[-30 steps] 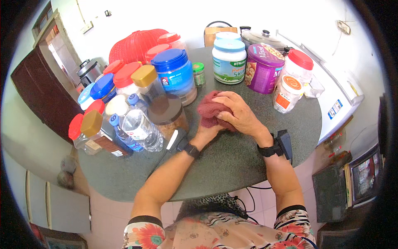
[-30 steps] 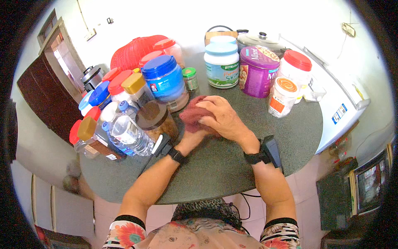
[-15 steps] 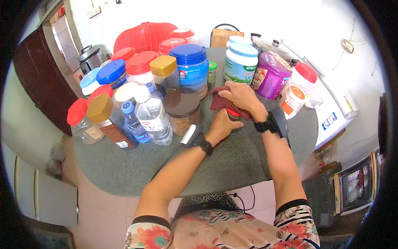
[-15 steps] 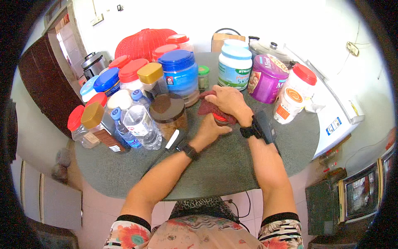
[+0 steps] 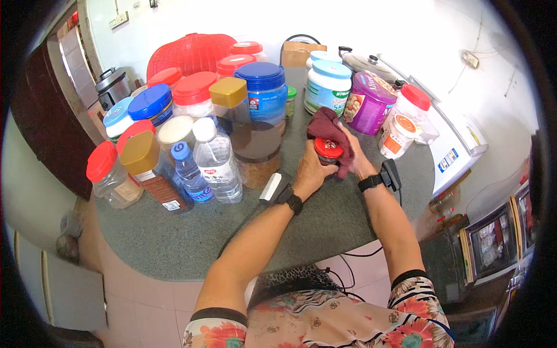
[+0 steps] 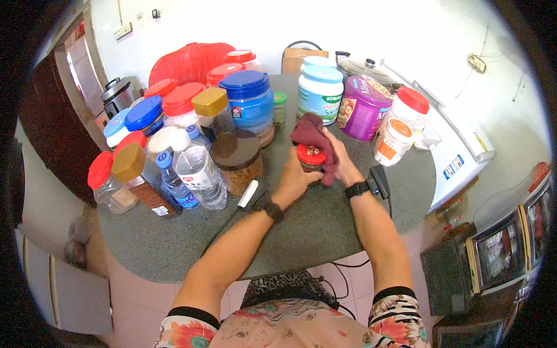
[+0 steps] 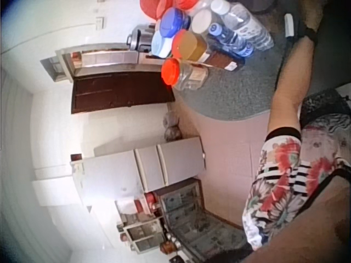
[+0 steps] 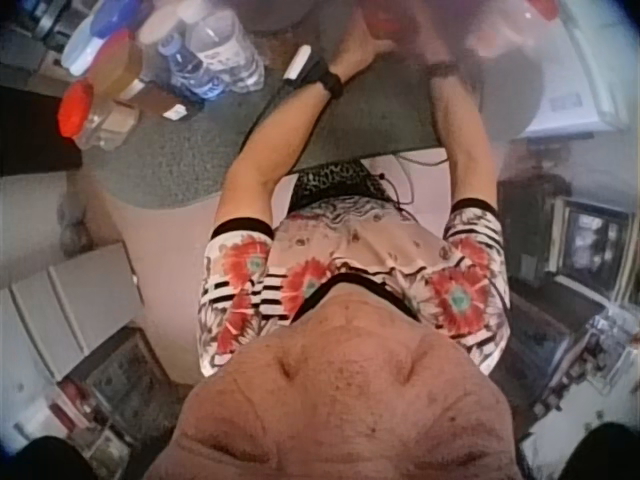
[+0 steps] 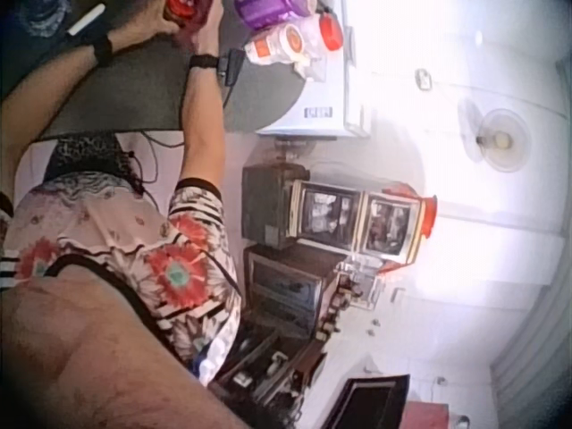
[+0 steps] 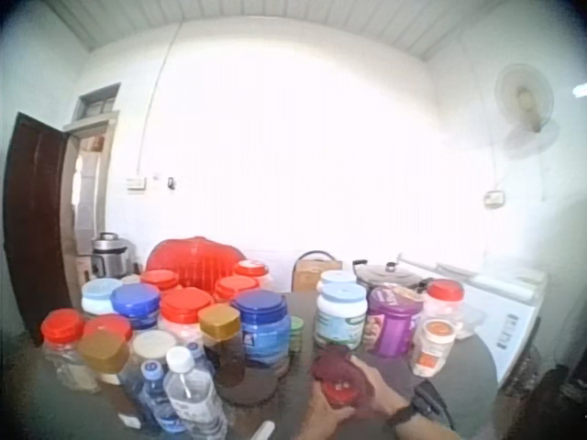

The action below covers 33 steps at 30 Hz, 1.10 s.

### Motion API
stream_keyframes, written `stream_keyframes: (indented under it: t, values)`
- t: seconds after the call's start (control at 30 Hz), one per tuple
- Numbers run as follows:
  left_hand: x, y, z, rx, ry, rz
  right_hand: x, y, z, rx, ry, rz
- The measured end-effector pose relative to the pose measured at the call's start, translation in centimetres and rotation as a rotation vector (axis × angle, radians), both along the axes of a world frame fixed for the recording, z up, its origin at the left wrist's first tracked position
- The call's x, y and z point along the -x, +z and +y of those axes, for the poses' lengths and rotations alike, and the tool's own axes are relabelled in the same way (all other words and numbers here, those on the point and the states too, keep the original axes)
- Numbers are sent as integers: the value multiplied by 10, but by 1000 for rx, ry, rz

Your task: The person wipes several plastic containers and jars on a table with a cloth, handling each item one at a time to clean the sides and lids.

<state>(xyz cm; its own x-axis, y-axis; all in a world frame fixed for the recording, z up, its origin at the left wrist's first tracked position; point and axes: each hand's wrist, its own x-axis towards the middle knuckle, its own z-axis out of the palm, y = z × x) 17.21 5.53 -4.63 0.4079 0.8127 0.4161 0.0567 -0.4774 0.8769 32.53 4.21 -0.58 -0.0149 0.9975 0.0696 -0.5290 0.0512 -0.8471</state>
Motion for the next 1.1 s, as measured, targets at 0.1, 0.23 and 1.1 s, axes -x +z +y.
stream_keyframes:
  t: [0.1, 0.23, 1.1]
  values:
    - [-3, -3, 0, -160, 130, 50, 4, -21, -12, -71, -112, -30]
    - [3, 0, -5, -289, 300, 177, 6, -29, -10, -10, -207, -7]
    - [21, 16, 4, -141, 174, 357, 30, 52, 10, -492, -376, -1553]
